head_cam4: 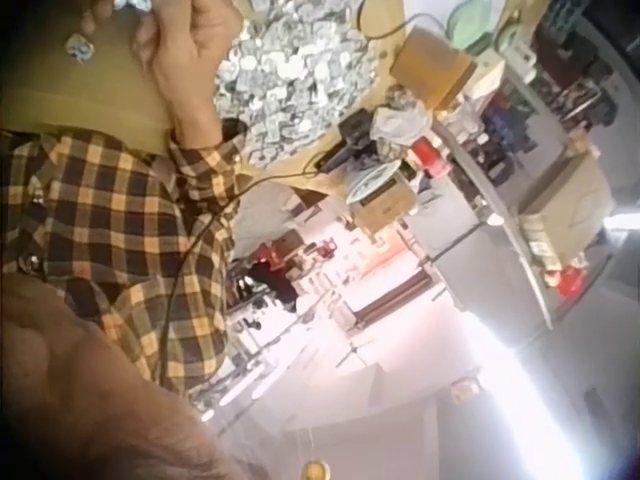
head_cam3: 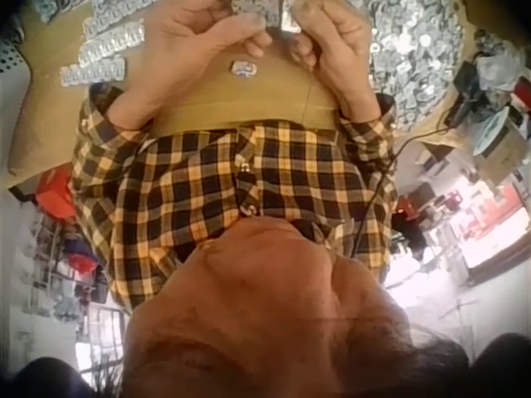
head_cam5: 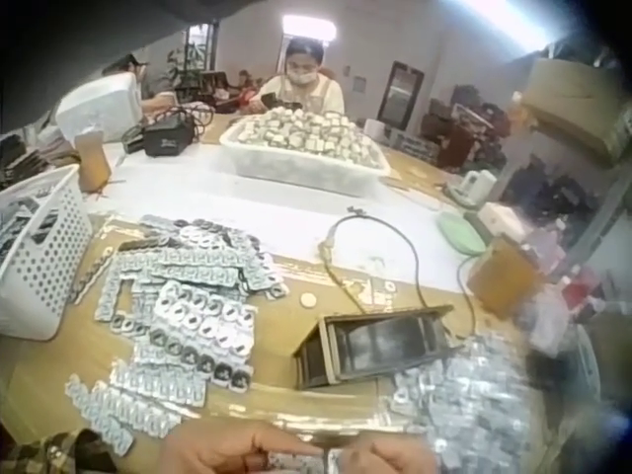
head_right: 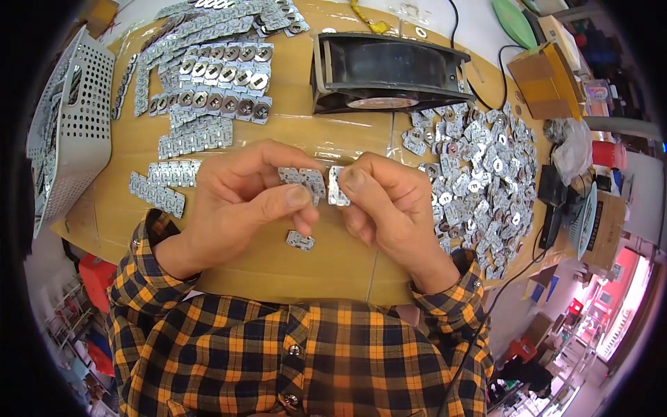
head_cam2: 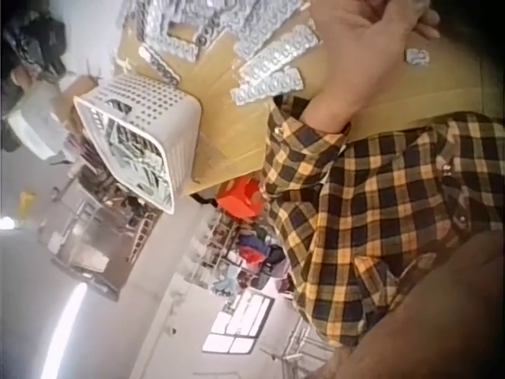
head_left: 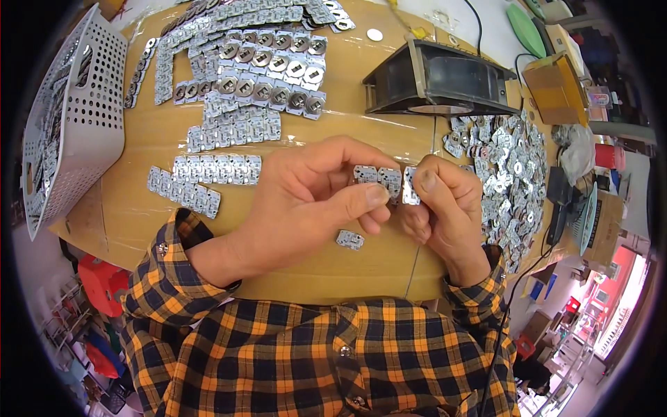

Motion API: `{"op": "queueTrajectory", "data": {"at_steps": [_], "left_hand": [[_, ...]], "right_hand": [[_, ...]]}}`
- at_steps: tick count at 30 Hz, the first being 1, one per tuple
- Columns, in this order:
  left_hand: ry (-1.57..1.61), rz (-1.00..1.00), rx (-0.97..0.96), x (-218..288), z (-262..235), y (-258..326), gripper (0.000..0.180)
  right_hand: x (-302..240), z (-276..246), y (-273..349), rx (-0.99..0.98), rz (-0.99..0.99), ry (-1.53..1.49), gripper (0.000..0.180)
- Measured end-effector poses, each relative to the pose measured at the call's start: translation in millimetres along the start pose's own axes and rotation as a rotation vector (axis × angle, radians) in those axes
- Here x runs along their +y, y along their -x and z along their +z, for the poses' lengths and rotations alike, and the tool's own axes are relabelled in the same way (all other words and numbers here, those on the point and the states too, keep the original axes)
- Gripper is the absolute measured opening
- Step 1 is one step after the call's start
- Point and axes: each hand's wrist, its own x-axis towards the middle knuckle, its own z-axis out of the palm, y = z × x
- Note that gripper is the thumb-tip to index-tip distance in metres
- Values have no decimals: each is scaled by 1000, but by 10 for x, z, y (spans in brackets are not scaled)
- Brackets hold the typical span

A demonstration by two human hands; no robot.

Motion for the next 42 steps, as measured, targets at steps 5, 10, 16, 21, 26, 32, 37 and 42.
{"op": "queueTrajectory", "data": {"at_steps": [5, 10, 16, 21, 26, 32, 37, 42], "left_hand": [[-387, 289, 20, -53, 5, 22, 23], [-706, 435, 53, -17, -7, 22, 24], [-779, 525, 100, -34, 2, 19, 24], [-691, 529, 133, -52, -23, 3, 25], [-750, 502, 31, -20, -3, 22, 26], [-634, 370, -13, -3, -59, -11, 21], [-412, 311, 52, -87, -70, -23, 20], [-290, 117, 106, -38, -40, 18, 19]], "right_hand": [[7, 2, 2, 88, -80, 310, 31], [24, -15, 5, 71, -75, 305, 32], [24, -4, 3, 69, -59, 297, 32], [31, 23, 10, 95, -82, 320, 32], [27, 17, 1, 128, -110, 326, 31], [-81, -54, -4, 68, -229, 606, 35], [-169, -179, -19, -172, -456, 893, 25], [-250, -238, 6, -320, -348, 903, 24]]}}
